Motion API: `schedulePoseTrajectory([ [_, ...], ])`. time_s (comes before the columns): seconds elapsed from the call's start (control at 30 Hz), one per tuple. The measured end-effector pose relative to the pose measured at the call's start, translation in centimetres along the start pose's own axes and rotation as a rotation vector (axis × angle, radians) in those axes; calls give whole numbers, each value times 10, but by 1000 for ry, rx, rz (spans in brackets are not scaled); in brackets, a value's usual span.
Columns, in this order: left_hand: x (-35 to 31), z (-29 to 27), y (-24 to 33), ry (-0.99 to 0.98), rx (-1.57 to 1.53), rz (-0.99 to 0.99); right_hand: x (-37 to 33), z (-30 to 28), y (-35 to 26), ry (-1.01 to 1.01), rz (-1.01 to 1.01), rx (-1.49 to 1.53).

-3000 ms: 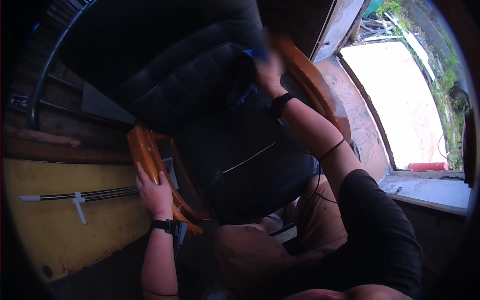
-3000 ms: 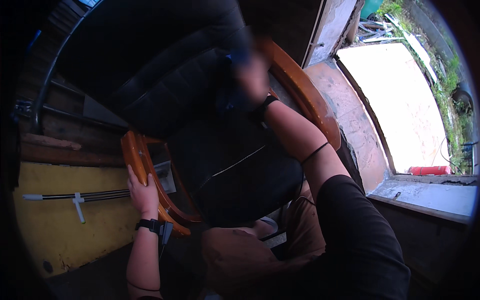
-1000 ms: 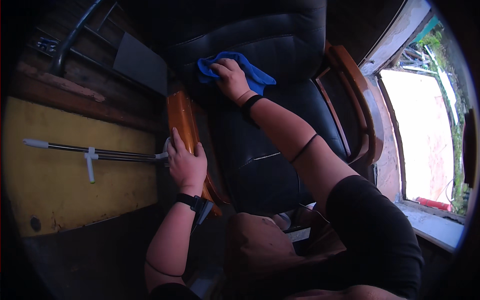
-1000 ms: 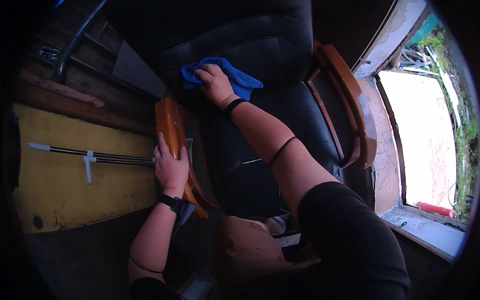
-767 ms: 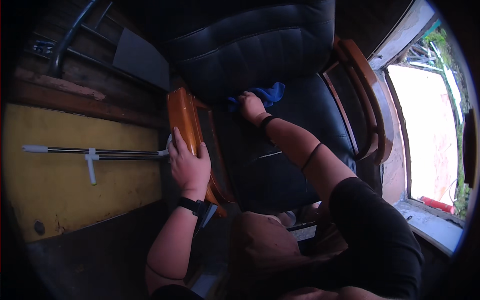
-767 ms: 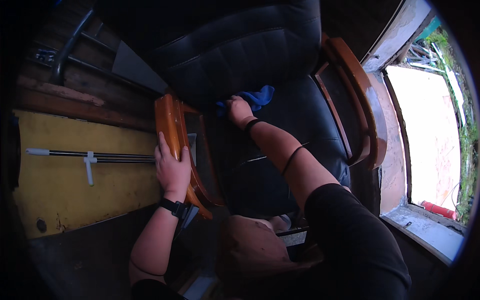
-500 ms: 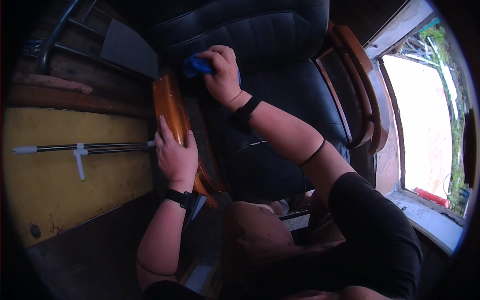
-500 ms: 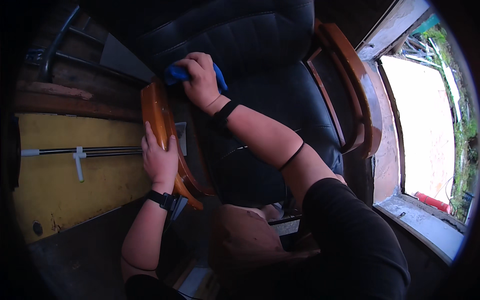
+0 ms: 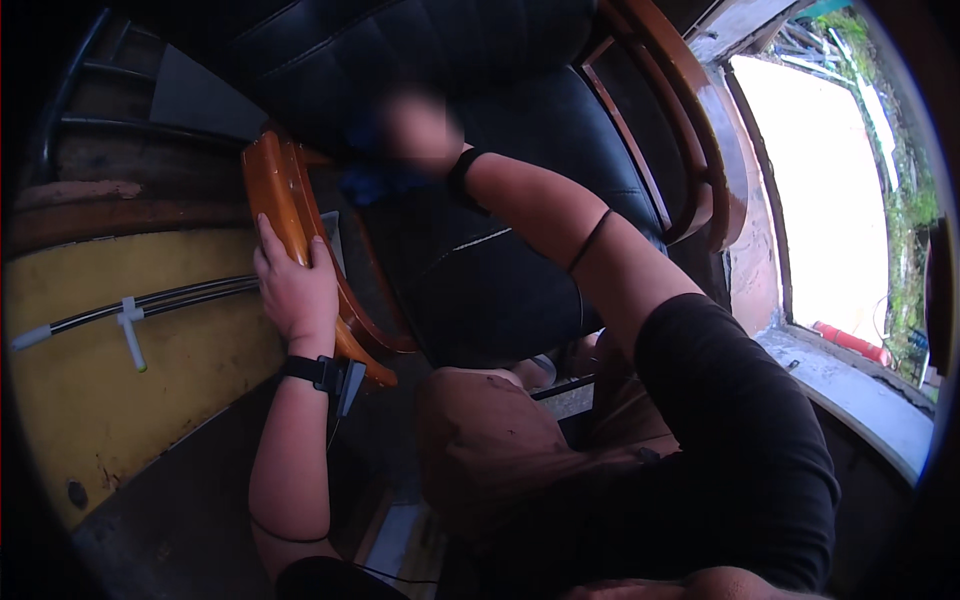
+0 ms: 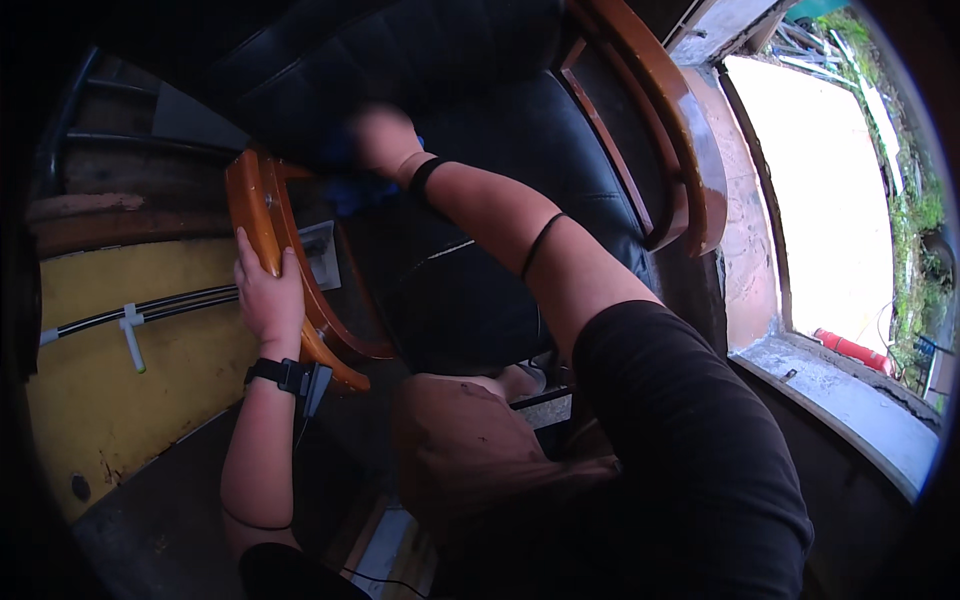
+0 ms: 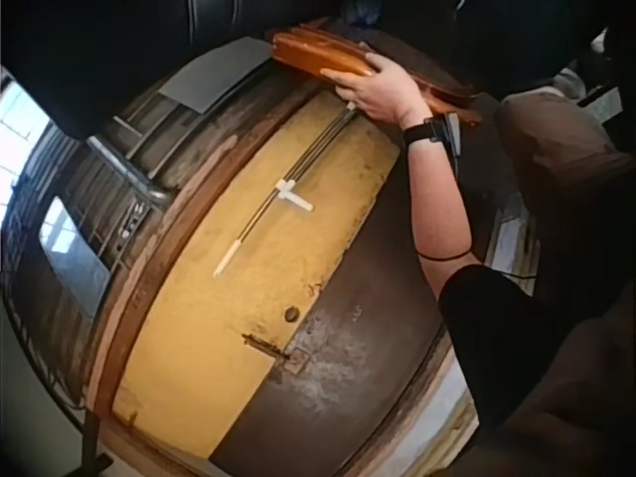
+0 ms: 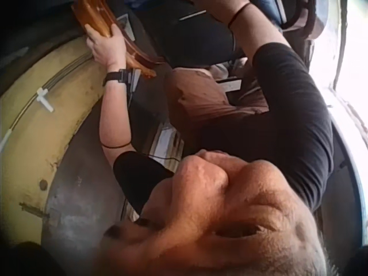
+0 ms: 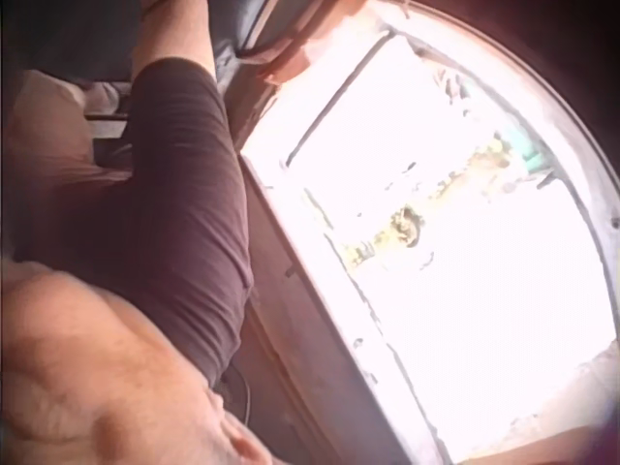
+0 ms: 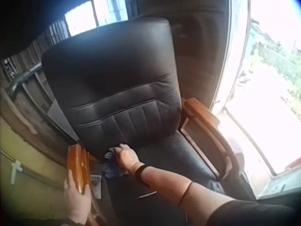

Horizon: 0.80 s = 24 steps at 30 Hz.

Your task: The person cleans a chair by wiping the seat and backrest with a cloth, using one hand to steady the frame. They then fold the cloth and wipe the seat again.

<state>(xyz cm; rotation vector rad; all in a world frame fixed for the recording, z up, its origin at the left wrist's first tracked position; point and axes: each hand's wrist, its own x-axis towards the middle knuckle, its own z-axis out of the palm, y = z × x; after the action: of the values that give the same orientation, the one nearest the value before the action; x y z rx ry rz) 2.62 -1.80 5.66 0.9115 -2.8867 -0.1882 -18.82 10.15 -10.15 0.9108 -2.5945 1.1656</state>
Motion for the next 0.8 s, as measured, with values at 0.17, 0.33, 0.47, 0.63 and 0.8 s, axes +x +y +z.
schedulePoseTrajectory([
  [0.17,2,2,2,0,41,-26,44,-109,-23,895,62,471],
  [0.33,2,2,1,-18,42,-28,85,-193,31,1210,-236,105],
  [0.47,4,2,7,-28,84,-65,42,-128,94,722,-299,-212],
  [0.63,2,-3,16,-6,38,-56,-42,-64,135,137,49,-179],
  [0.8,-2,-5,4,1,34,-74,-10,-94,79,485,382,297],
])
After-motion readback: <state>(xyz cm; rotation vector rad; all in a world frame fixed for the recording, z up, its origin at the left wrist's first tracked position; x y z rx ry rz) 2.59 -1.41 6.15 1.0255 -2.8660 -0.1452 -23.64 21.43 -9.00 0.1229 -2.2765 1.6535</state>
